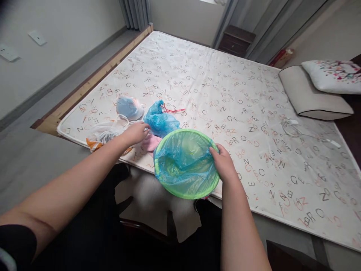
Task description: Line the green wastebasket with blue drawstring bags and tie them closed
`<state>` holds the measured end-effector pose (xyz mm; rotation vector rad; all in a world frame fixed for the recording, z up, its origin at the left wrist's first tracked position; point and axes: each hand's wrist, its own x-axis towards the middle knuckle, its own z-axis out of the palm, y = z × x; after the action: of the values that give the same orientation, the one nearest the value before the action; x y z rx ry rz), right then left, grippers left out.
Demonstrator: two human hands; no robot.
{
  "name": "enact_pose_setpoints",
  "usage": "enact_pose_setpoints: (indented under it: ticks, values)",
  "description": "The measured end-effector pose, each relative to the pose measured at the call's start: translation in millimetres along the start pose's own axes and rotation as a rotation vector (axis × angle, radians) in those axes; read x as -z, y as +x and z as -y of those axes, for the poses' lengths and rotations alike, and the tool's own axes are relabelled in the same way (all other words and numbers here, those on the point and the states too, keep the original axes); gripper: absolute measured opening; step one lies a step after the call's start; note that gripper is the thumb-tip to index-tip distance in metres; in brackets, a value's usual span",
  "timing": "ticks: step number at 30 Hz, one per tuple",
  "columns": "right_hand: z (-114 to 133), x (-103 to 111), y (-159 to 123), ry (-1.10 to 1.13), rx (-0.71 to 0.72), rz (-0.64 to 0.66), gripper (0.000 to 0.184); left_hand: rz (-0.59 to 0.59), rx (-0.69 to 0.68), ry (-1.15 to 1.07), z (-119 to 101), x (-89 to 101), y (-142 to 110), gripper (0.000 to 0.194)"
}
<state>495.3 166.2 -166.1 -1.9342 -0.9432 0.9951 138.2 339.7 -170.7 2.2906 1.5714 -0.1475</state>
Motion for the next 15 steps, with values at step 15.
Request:
enact_pose_setpoints:
  ticks: [15]
  values:
    - [12.1,-2.3,0.6,-0.002,-0.039,-0.007,0.045,0.111,0.185,0.027,9.7,-3.1,-0.6,0.054]
